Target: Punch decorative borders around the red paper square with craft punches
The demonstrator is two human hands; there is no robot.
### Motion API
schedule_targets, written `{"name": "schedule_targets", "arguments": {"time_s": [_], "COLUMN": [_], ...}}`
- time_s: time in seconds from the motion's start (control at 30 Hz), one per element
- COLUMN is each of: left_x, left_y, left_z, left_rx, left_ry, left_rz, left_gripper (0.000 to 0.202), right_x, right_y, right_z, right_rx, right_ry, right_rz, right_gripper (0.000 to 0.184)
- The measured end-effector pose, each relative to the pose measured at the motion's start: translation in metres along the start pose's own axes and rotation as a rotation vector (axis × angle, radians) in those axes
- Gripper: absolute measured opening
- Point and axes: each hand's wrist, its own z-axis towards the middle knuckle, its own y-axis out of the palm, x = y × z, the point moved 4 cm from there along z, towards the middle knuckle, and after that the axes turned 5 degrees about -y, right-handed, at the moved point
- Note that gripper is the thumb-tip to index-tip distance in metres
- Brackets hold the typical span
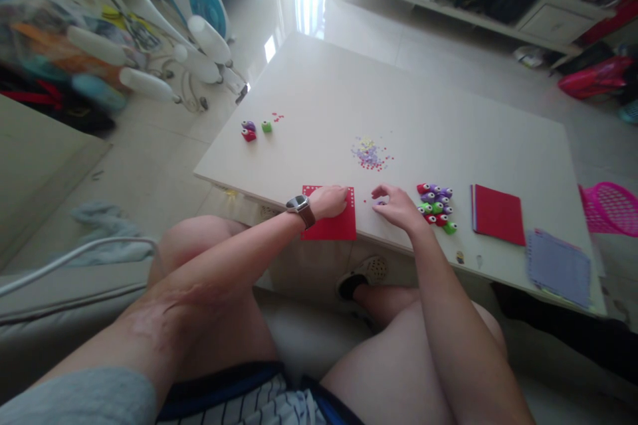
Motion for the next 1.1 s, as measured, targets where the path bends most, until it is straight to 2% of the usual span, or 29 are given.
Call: {"name": "schedule_targets", "arguments": {"time_s": [0.1, 0.33, 0.4, 0.53, 0.7, 0.8, 0.9, 1.1], "left_x": [0.0, 0.001, 0.001, 0.001, 0.001, 0.002, 0.002, 0.003], "left_y": [0.0, -0.001, -0.001, -0.002, -0.004, -0.004, -0.004, -0.003], "left_z": [0.0, 0.0, -0.001, -0.002, -0.003, -0.004, -0.004, -0.005], "left_rx": [-0.003, 0.002, 0.005, 0.007, 0.002, 0.004, 0.003, 0.021], "left_ry": [0.005, 0.01, 0.008, -0.008, -0.021, -0.014, -0.014, -0.014], "left_rz": [0.012, 0.01, 0.006, -0.004, -0.028, -0.036, -0.034, 0.01], "left_gripper": [0.034, 0.034, 0.033, 0.032, 0.033, 0.034, 0.033, 0.032], "right_x": [-0.006, -0.007, -0.008, -0.005, -0.001, 0.001, 0.009, 0.028], "right_y": [0.004, 0.012, 0.011, 0.003, -0.001, 0.0, 0.0, -0.013], "right_z": [0.002, 0.001, 0.002, 0.003, 0.003, 0.001, -0.001, -0.006], "right_rx": [-0.042, -0.095, -0.042, 0.143, 0.134, 0.063, -0.003, -0.046], "right_ry": [-0.002, 0.031, 0.05, 0.113, 0.047, 0.002, 0.071, 0.25], "right_rz": [0.079, 0.082, 0.04, -0.062, -0.135, -0.174, -0.212, -0.342], "right_gripper": [0.034, 0.035, 0.041, 0.057, 0.034, 0.027, 0.026, 0.032]}}
